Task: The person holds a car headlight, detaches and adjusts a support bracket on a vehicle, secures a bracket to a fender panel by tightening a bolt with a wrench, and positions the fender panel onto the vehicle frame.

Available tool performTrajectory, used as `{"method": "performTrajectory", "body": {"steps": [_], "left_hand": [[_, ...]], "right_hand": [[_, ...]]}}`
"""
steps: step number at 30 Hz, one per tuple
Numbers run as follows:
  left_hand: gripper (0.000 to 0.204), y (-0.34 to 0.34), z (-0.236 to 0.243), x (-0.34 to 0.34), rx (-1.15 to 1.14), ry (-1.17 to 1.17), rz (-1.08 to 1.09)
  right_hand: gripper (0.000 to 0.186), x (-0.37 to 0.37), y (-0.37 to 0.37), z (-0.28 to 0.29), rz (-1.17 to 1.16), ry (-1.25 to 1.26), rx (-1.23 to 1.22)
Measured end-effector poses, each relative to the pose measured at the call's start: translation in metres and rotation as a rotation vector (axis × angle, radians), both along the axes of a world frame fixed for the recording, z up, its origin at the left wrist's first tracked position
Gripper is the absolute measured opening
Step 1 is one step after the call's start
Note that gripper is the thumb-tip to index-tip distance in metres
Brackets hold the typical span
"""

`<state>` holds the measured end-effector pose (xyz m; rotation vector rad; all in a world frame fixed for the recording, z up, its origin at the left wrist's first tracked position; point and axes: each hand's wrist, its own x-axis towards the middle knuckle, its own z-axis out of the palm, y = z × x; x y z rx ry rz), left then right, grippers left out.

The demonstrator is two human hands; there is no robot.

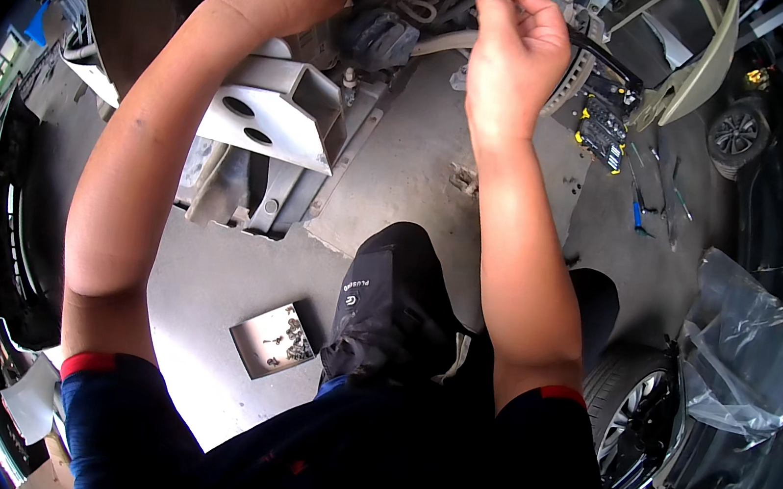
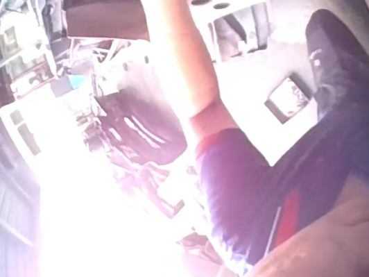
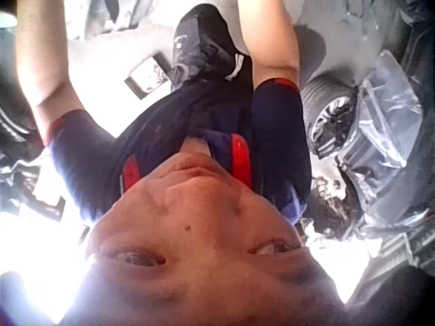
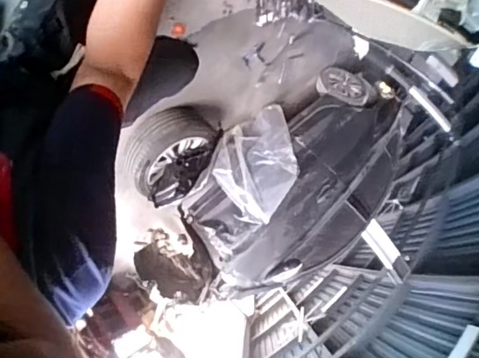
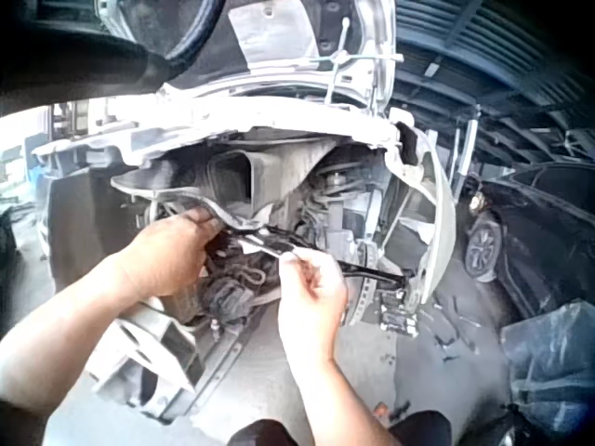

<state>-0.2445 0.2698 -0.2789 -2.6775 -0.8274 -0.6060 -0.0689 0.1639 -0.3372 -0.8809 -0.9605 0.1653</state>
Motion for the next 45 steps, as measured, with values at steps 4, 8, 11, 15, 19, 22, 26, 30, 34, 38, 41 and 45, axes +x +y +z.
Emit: {"method": "performTrajectory", "body": {"steps": [4, 8, 11, 15, 19, 22, 26, 30, 34, 38, 41, 45], "left_hand": [[0.056, -0.005, 0.001, -0.004, -0.06, -0.087, -0.03], [0.055, -0.02, 0.013, -0.002, -0.087, -0.025, 0.021], [0.057, -0.013, 0.009, 0.003, -0.084, 0.023, 0.112], [0.054, -0.028, 0.012, 0.003, -0.072, -0.083, 0.052], [0.048, -0.012, 0.013, 0.004, -0.113, 0.041, 0.041], [0.046, -0.007, 0.003, 0.0, -0.052, -0.005, 0.009], [0.045, -0.015, 0.01, -0.006, -0.114, -0.024, 0.025], [0.042, -0.013, 0.006, -0.007, -0.075, -0.091, -0.035], [0.042, -0.008, 0.002, -0.002, -0.101, -0.062, 0.033], [0.042, -0.012, 0.003, -0.001, -0.101, -0.067, 0.032], [0.042, -0.007, 0.001, -0.001, -0.072, -0.083, 0.006], [0.043, 0.004, -0.014, -0.004, 0.005, -0.124, -0.022]], "right_hand": [[0.019, -0.04, -0.007, 0.023, 0.182, -0.373, -0.055], [0.018, -0.033, 0.005, 0.015, -0.063, -0.327, 0.004], [0.013, 0.002, 0.002, 0.006, -0.088, 0.097, -0.112], [0.017, -0.052, -0.005, 0.009, 0.043, -0.253, -0.036], [0.014, -0.025, -0.006, 0.009, 0.096, -0.238, 0.054], [0.016, 0.005, -0.008, 0.011, -0.053, 0.138, -0.059], [0.019, -0.06, -0.016, 0.013, 0.061, -0.265, -0.062], [0.017, -0.002, -0.015, 0.014, 0.017, -0.05, -0.118], [0.019, -0.032, -0.01, 0.009, 0.0, -0.001, -0.01], [0.023, -0.046, -0.015, 0.01, 0.13, -0.135, -0.055], [0.015, 0.004, -0.018, 0.019, 0.052, -0.252, -0.151], [0.017, 0.025, -0.022, 0.025, 0.202, -0.241, -0.352]]}}
